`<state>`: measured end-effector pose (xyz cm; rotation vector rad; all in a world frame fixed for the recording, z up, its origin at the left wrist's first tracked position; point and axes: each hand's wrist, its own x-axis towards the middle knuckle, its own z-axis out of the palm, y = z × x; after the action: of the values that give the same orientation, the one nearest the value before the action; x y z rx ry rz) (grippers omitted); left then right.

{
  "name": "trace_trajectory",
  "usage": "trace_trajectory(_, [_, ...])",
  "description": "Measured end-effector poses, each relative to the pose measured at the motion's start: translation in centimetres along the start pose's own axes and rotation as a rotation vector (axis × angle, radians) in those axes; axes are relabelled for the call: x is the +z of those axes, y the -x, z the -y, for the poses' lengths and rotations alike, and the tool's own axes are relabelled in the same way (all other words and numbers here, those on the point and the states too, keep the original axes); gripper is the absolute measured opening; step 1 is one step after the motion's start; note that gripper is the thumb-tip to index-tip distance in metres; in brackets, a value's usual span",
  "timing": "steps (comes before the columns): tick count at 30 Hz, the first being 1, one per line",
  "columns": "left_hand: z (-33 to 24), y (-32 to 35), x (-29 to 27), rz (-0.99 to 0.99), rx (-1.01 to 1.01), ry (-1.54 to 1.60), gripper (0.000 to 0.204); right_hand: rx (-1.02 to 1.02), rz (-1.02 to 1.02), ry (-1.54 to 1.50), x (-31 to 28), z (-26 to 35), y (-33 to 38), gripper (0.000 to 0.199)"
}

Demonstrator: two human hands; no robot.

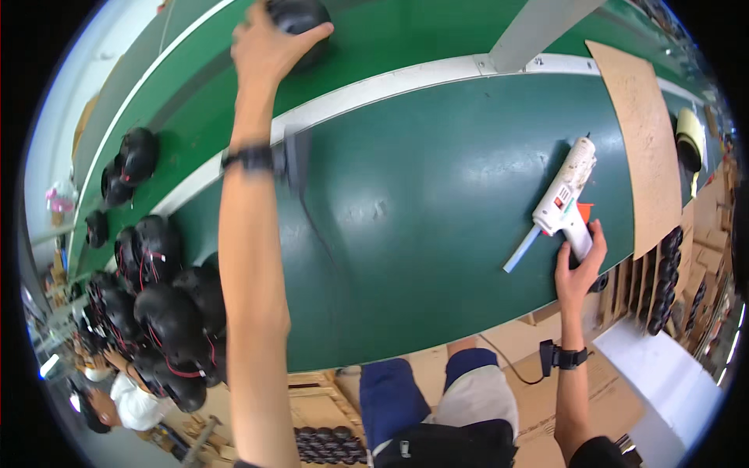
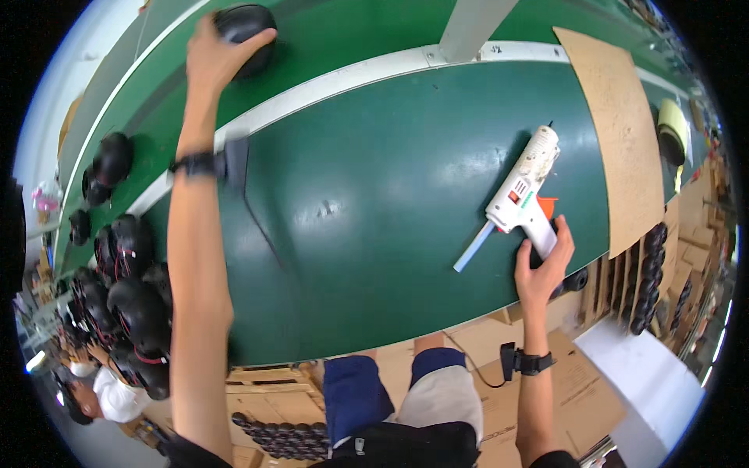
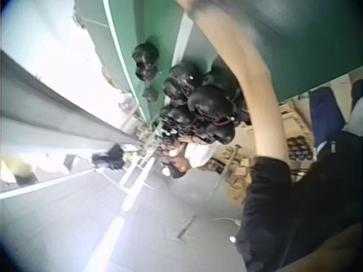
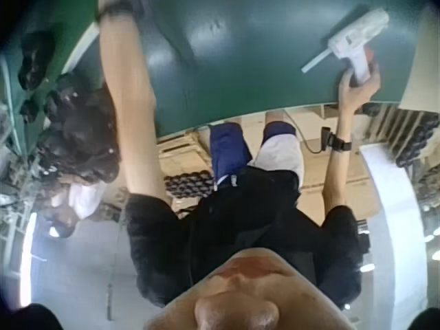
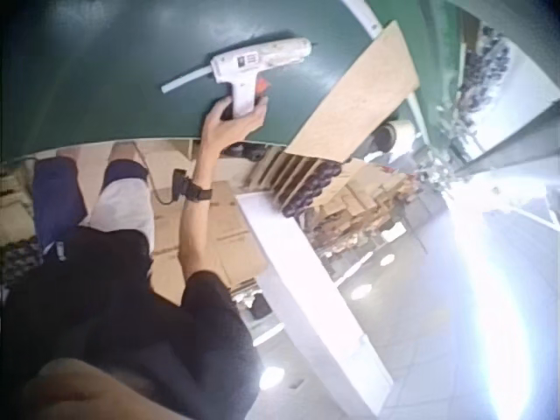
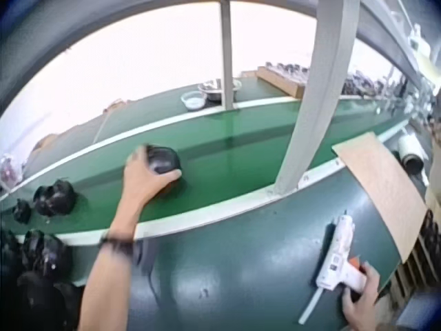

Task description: Applying hot glue to wires and assembling plastic housing components on an industrial assembly line.

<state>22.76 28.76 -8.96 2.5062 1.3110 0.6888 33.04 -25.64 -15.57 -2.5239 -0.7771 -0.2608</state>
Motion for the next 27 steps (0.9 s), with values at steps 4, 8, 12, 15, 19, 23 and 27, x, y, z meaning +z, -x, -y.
trace_trajectory(4, [-2.6,15.4,-1.5,0.213,-0.39,1.192,0.092,-0.037,0.095,0.066,-0.8,-0.9,-1.2,0.069])
trace_trajectory(8, [-2.5,32.7,-1.2,0.13,-0.576,1.174,0.112,0.073,0.271,0.013,-1.2,1.4,-3.6,0.068])
trace_trajectory(12, [-4.2,41.1,-6.7,0.123,-0.749,1.126,0.131,0.285,0.309,-0.36,-2.0,-1.0,-3.4,0.053])
trace_trajectory(15, [-6.0,43.3,-8.4,0.359,-0.916,1.059,0.127,0.57,0.417,-0.984,-4.9,0.1,-3.6,0.046])
trace_trajectory(19, [-7.3,44.4,-9.9,0.579,-0.877,0.89,0.096,0.368,0.901,-1.447,-7.6,3.6,-3.1,0.043])
trace_trajectory(23, [-7.6,43.3,-11.1,0.786,-0.773,0.725,0.064,0.626,0.977,-0.921,-10.9,8.2,-2.3,0.057])
trace_trajectory(27, [-6.8,42.6,-13.2,0.399,-0.615,0.907,0.094,0.187,1.158,-0.895,-10.4,9.7,-2.3,0.046])
